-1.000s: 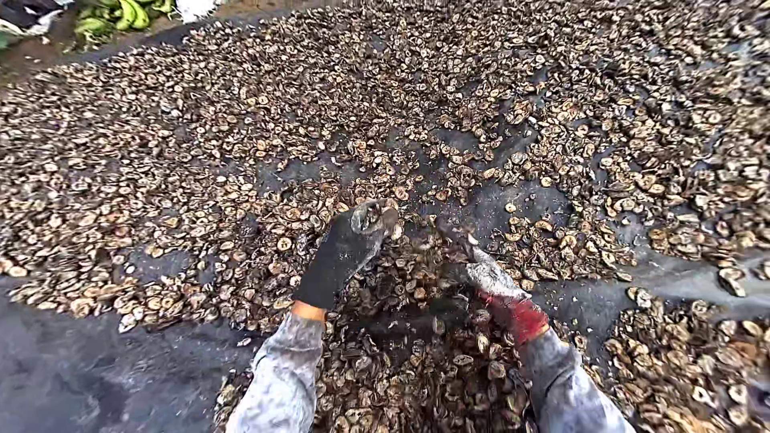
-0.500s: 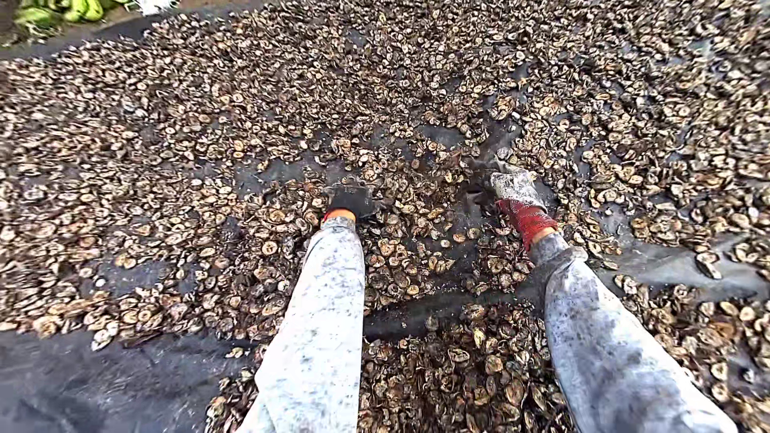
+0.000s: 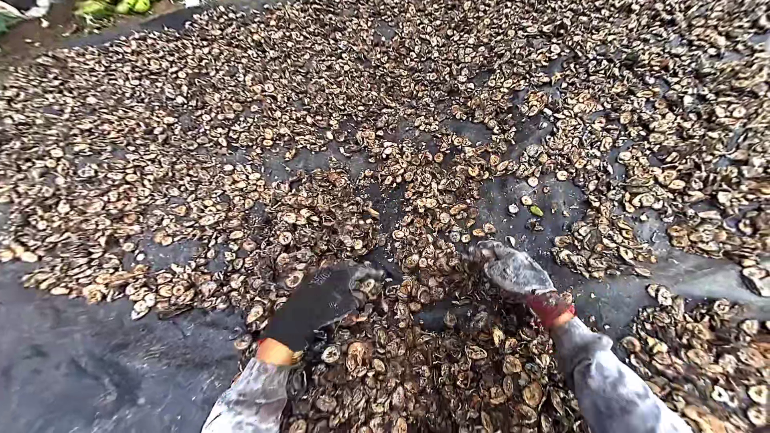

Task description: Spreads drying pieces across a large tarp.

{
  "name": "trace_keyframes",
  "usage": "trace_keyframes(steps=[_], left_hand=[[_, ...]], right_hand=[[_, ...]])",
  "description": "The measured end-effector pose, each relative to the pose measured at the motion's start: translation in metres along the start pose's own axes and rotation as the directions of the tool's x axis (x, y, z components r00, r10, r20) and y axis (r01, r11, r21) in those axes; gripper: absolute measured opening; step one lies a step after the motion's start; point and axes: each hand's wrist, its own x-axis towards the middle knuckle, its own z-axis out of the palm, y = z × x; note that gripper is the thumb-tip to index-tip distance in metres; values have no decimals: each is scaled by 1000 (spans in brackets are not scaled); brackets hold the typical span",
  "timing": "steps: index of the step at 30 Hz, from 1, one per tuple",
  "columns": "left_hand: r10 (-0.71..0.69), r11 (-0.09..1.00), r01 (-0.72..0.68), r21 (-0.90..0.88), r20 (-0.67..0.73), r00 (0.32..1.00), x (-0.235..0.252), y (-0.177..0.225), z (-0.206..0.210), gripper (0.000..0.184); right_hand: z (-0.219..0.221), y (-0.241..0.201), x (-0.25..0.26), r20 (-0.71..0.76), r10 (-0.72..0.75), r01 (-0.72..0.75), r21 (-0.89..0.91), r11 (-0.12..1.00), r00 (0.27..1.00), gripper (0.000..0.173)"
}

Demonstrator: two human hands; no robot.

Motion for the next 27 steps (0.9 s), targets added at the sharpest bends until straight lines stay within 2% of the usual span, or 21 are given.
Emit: trace_keyframes(steps=[1,3,5,6,7,9,11,12,14,15,16,18,19,20,22,24,25,27], left_hand=[[53,992,-68,-106,-139,989,5,2,-6,49],[45,974,-128,-187,-393,918,16,10,-18,66],[21,977,-134,-163,-555,832,31,23,-32,78],[8,984,-107,-139,-573,820,42,30,-40,81],[-3,990,-75,-121,-540,842,55,38,-49,81],[51,995,-87,-58,-462,886,87,51,-54,79],[119,991,-131,9,-482,868,132,67,-41,78],[120,991,-132,11,-494,861,155,76,-28,77],[117,993,-107,46,-434,894,189,94,10,80],[166,986,-142,91,-380,910,193,105,30,81],[254,966,-219,138,-335,907,190,113,48,81],[413,910,-385,152,-262,872,171,111,74,75],[440,898,-419,135,-263,858,162,103,82,70],[431,902,-419,107,-298,851,155,96,83,61],[377,908,-417,-26,-383,843,146,89,71,52],[329,906,-408,-112,-421,845,129,92,60,52],[325,907,-407,-108,-434,840,123,96,53,55],[335,922,-387,-15,-469,817,122,104,46,63]], right_hand=[[-7,5,9,-91,11,2,141,990,996,40],[-26,13,12,-233,-20,106,364,925,972,35],[-48,19,9,-288,-48,183,461,868,956,35],[-57,19,4,-322,-51,202,457,866,945,41],[-65,20,2,-362,-46,213,436,875,931,46],[-75,23,8,-461,8,195,391,900,887,41],[-91,18,26,-540,111,111,362,926,834,37],[-97,18,30,-569,131,51,293,955,812,39],[-107,41,27,-536,92,-60,78,995,839,42],[-112,49,23,-481,100,-142,-51,989,871,43],[-113,64,25,-450,124,-215,-158,964,885,44],[-99,106,31,-425,146,-272,-253,928,893,59],[-87,114,21,-395,149,-277,-288,917,906,67],[-80,112,11,-358,153,-273,-314,910,921,67],[-89,86,-7,-265,198,-286,-351,892,944,52],[-100,59,-16,-232,218,-285,-318,904,948,46],[-101,59,-3,-303,142,-243,-327,913,942,42],[-98,65,37,-467,-65,-119,-355,927,882,31]])
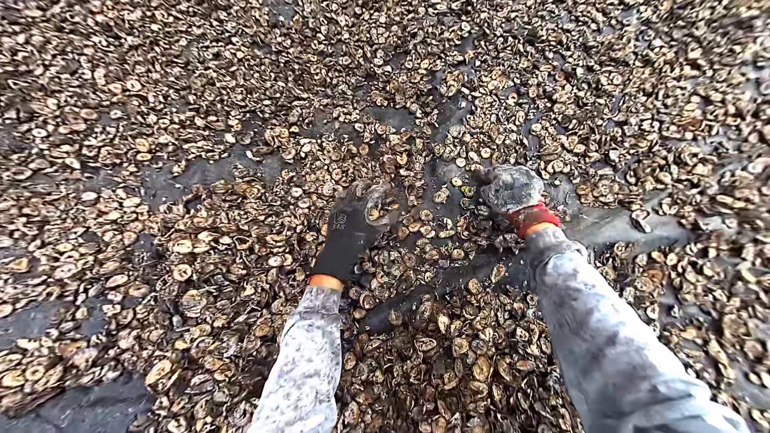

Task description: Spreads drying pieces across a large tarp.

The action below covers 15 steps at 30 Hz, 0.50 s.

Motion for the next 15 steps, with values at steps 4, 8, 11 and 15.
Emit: trace_keyframes(steps=[4,8,11,15], left_hand=[[-290,937,225,267,236,928,-1,8,16,94],[-168,985,159,63,177,970,-22,-9,20,56],[-102,990,95,-108,-64,993,-23,3,4,44],[-70,995,77,70,-99,993,-14,19,1,69]], right_hand=[[33,-9,38,39,-89,89,3,996,995,38],[27,1,31,96,-7,5,23,1000,995,33],[25,5,31,110,22,-20,-16,1000,994,34],[43,-9,28,-33,-17,19,45,999,999,41]])
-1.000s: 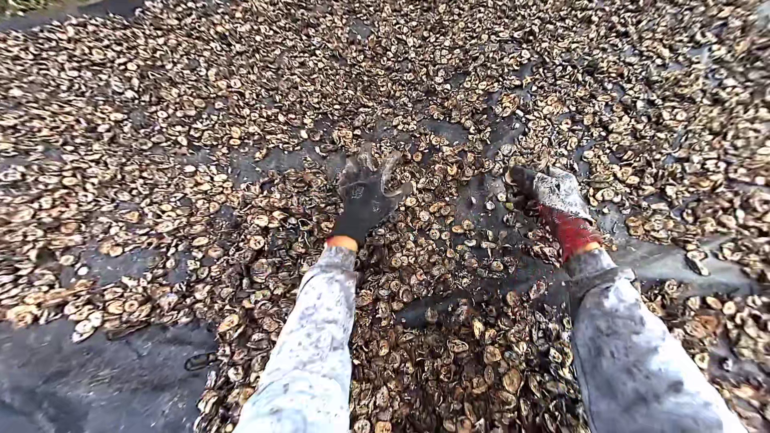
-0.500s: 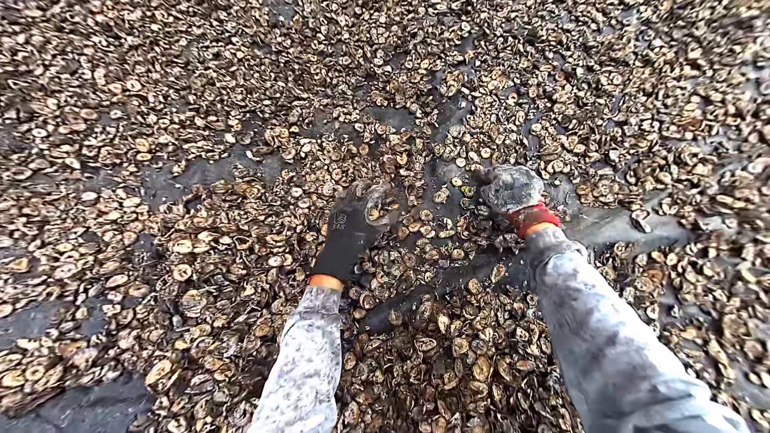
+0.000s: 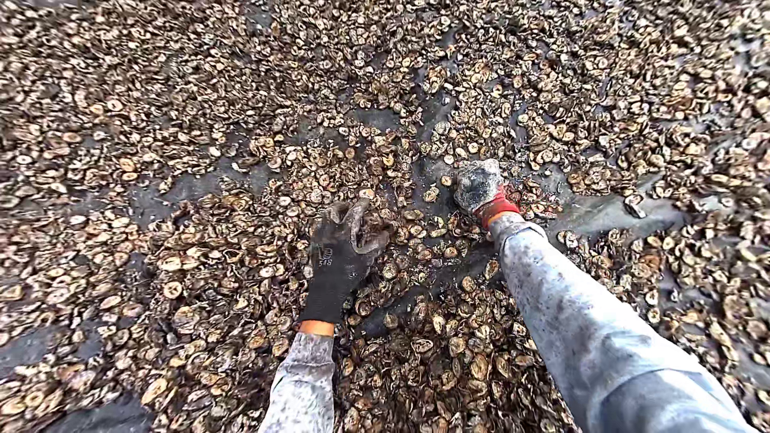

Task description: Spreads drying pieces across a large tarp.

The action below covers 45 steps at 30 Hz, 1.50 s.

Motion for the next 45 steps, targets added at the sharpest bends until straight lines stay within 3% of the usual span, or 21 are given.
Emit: trace_keyframes(steps=[4,7,9,11,12,13,14,17,19,22,24,27,31,33,34,36,38,40,42,44,45], left_hand=[[-89,989,59,137,225,970,0,-12,42,95],[-54,993,35,116,172,984,10,-19,58,74],[-17,997,8,74,124,992,18,-20,58,70],[2,997,-13,70,145,989,25,-15,56,79],[23,998,-34,59,171,985,27,-13,54,80],[47,997,-57,46,202,978,29,-13,50,76],[70,996,-79,36,216,974,33,-14,45,72],[45,998,-53,42,167,985,79,1,29,72],[-19,997,6,80,167,986,113,21,27,76],[-14,989,-23,143,251,968,145,40,54,79],[16,980,-75,185,302,953,144,45,79,76],[80,972,-133,193,257,963,130,34,100,77],[79,970,-132,203,249,965,129,29,102,81],[73,968,-125,216,236,969,130,28,102,83],[79,970,-129,206,237,968,129,28,103,82],[128,975,-168,147,251,960,120,27,100,78],[183,971,-219,101,281,942,107,20,93,73],[215,971,-236,36,297,930,71,19,75,73],[167,981,-192,33,360,918,48,35,57,80],[75,984,-141,113,454,888,27,48,58,79],[52,982,-130,138,464,884,19,52,61,71]], right_hand=[[-6,6,-8,-35,83,-81,54,995,996,39],[-36,21,-45,-27,245,-225,312,923,969,30],[-55,43,-89,-110,363,-233,591,773,925,26],[-68,85,-145,-329,432,170,915,365,840,31],[-76,109,-167,-448,443,453,886,103,776,40],[-82,128,-186,-530,442,603,797,-32,723,52],[-85,138,-200,-552,452,637,770,-47,701,59],[-76,99,-199,-342,592,160,927,339,730,46],[-61,68,-179,-251,428,-135,711,690,868,39],[-26,34,-116,-227,55,3,250,968,972,38],[4,23,-61,-198,-151,161,32,987,968,40],[17,2,-23,-28,-142,140,-52,989,989,43],[12,7,-36,-76,-3,14,152,988,997,36],[-15,14,-66,61,141,-154,418,895,988,36],[-29,21,-84,-1,220,-182,562,807,975,30],[-51,56,-140,-240,341,40,864,502,909,25],[-70,120,-195,-520,461,562,825,54,719,46],[-82,178,-249,-676,448,745,666,32,585,78],[-93,168,-255,-567,593,557,799,227,572,68],[-84,143,-237,-339,645,-170,786,594,685,51],[-73,138,-228,-192,617,-445,537,717,763,67]])
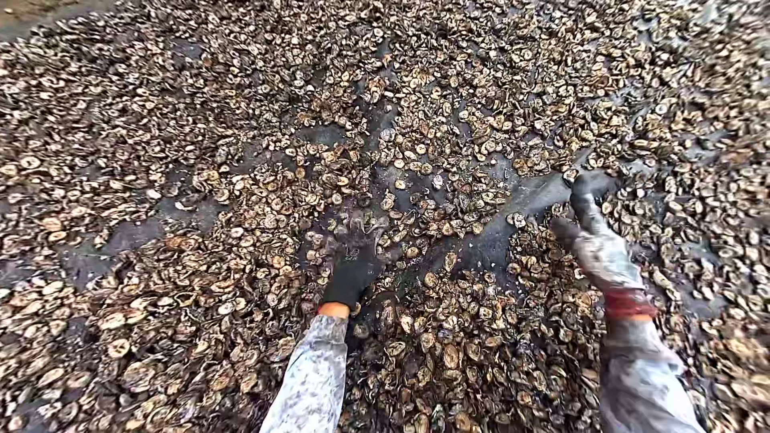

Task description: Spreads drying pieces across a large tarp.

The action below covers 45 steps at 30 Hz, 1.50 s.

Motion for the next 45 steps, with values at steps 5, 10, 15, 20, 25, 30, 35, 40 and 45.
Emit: trace_keyframes(steps=[5,10,15,20,25,30,35,40,45], left_hand=[[91,989,-108,-97,-167,982,-3,29,-11,48],[389,897,-407,-175,-127,912,40,112,-11,78],[442,813,-409,-414,-19,897,80,144,14,40],[209,895,-334,-294,-386,899,84,93,-31,42],[153,978,-180,-101,-229,961,120,82,-76,69],[36,998,-31,46,-103,994,181,83,-53,70],[255,966,-258,-23,-91,963,173,62,-44,48],[-10,1000,6,-14,-300,954,159,-1,-78,76],[-72,997,67,-36,-163,984,136,-43,-59,61]], right_hand=[[65,29,-61,175,-28,124,-567,814,984,88],[26,13,-85,212,172,-164,-57,985,962,45],[5,1,-1,92,135,-159,366,917,987,41],[10,-44,74,21,14,-22,491,871,1000,35],[32,-92,112,167,-10,-38,284,958,986,40],[84,-78,196,217,-79,161,-391,906,973,78],[132,-77,203,371,-143,317,-464,827,918,58],[101,-104,175,403,-140,285,-326,901,904,37],[153,-88,72,570,-374,622,-335,707,732,78]])
